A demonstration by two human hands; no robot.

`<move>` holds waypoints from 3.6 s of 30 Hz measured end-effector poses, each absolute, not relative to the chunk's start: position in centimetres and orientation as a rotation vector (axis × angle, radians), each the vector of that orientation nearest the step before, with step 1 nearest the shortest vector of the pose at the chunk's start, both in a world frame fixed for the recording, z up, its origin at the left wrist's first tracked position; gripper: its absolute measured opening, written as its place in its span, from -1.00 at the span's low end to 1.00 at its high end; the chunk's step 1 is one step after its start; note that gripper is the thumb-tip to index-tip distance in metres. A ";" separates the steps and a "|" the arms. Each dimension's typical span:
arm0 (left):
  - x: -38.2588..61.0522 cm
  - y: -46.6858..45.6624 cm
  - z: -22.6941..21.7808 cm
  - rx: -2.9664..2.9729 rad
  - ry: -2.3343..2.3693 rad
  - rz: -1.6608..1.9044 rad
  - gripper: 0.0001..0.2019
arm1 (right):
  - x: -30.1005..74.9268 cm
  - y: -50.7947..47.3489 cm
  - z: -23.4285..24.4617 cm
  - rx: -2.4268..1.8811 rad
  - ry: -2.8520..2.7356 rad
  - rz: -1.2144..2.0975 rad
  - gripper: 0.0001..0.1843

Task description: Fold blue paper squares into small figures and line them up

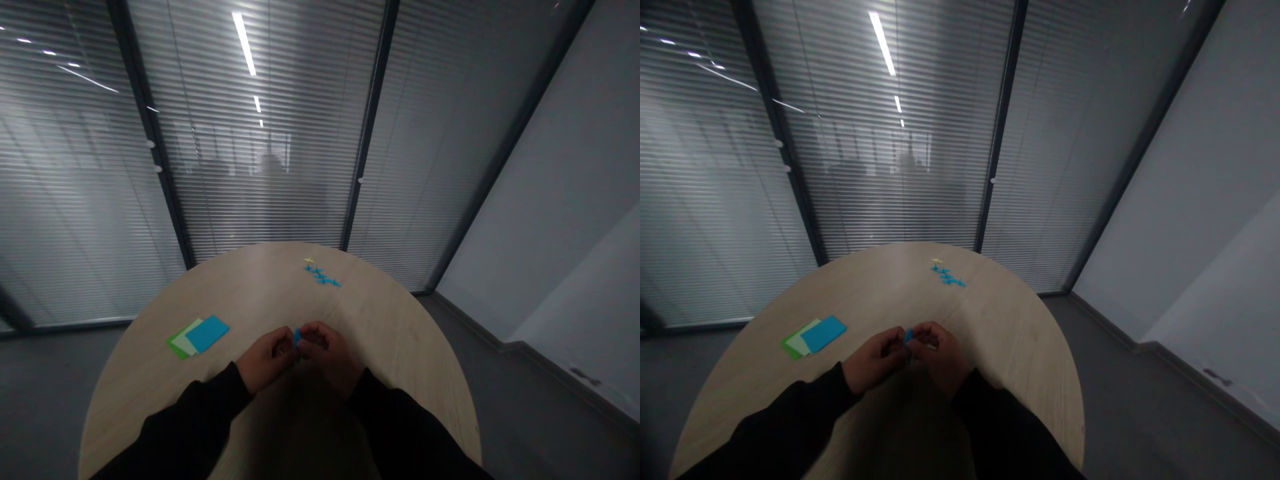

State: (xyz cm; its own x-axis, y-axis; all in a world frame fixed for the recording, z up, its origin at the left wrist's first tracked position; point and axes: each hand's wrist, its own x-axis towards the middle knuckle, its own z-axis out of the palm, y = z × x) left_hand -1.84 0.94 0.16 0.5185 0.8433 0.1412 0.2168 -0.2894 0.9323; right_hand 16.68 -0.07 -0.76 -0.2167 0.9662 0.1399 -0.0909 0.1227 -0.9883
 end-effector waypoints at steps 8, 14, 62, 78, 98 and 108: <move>-1.6 0.8 0.2 1.634 0.864 0.832 -0.70 | 16.7 -0.1 -0.2 -0.941 -1.416 1.403 -0.60; -1.6 0.9 0.0 1.633 0.935 0.861 -0.65 | 16.5 -0.3 -0.1 -1.018 -1.393 1.337 -0.65; -1.0 0.7 0.0 1.621 1.077 1.046 -0.66 | 16.5 0.2 -0.9 -1.072 -1.535 0.994 -0.76; -0.9 0.0 1.4 1.617 1.122 1.113 -0.73 | 16.2 -0.2 0.0 -1.053 -1.398 1.117 -0.78; -0.4 -0.3 1.0 1.633 1.008 1.364 -0.84 | 16.0 -1.2 1.3 -0.994 -1.523 0.936 -0.78; -1.2 -1.4 2.2 2.136 0.784 1.681 -0.89 | 16.8 -2.4 2.6 -0.697 -1.682 0.526 -0.97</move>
